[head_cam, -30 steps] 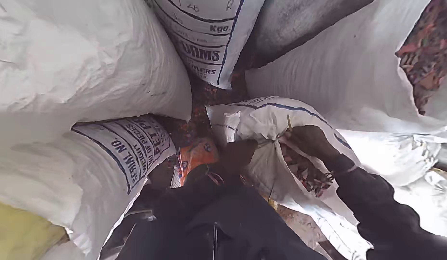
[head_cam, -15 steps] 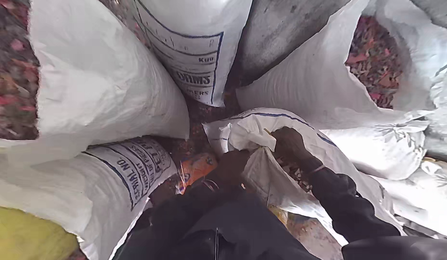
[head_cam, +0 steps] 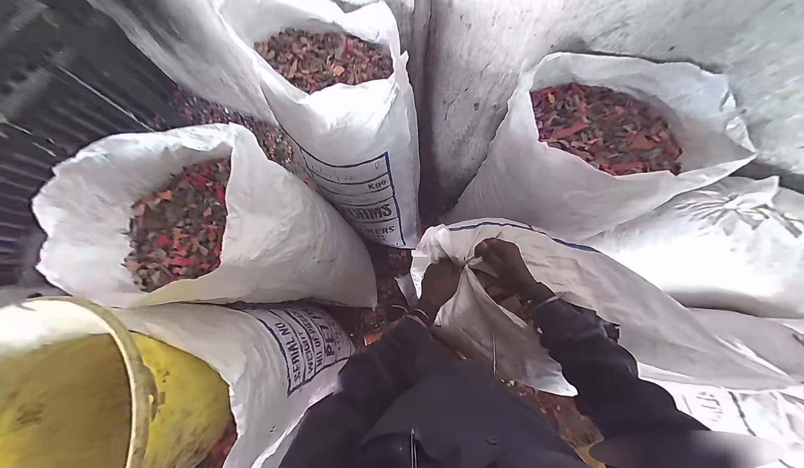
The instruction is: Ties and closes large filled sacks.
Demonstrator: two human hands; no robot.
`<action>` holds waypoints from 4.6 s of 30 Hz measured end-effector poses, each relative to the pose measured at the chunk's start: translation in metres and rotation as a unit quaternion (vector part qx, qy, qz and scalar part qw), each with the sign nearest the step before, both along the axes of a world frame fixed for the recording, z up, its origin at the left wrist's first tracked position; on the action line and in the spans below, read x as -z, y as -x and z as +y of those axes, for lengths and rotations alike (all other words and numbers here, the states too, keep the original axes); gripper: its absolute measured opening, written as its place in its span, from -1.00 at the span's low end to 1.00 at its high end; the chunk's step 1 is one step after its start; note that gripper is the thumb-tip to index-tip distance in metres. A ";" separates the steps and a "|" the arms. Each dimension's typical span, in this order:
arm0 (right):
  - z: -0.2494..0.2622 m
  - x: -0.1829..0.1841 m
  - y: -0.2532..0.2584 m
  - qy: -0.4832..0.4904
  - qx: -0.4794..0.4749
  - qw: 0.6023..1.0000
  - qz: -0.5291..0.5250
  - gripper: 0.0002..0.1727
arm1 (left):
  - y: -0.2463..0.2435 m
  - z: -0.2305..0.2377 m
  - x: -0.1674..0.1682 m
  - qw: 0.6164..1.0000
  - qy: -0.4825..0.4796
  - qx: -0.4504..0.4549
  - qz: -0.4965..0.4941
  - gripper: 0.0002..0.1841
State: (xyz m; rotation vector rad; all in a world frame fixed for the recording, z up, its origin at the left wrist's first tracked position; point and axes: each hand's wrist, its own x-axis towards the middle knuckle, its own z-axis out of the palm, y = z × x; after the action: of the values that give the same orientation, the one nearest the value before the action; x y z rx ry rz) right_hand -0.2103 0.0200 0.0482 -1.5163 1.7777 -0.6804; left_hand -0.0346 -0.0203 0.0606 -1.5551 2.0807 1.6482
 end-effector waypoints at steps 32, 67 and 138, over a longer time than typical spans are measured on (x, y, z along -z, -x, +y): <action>-0.034 0.016 -0.010 -0.009 -0.125 0.992 -0.031 -0.82 | 0.000 0.004 0.032 0.956 -0.088 -0.142 0.241 -0.63; -0.055 -0.006 -0.023 -0.150 -0.120 0.978 0.080 -0.69 | 0.060 0.050 0.022 0.914 0.145 -0.378 -0.021 -0.68; 0.041 -0.022 0.023 0.001 -0.007 0.990 0.144 -0.69 | 0.019 0.036 0.041 0.730 -0.315 -0.444 0.414 -0.75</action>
State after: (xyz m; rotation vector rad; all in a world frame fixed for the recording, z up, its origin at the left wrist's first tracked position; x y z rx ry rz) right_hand -0.2329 0.0613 0.0698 -1.6955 1.9742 -0.4721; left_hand -0.0538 0.0152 0.0196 -1.7741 0.4627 3.3563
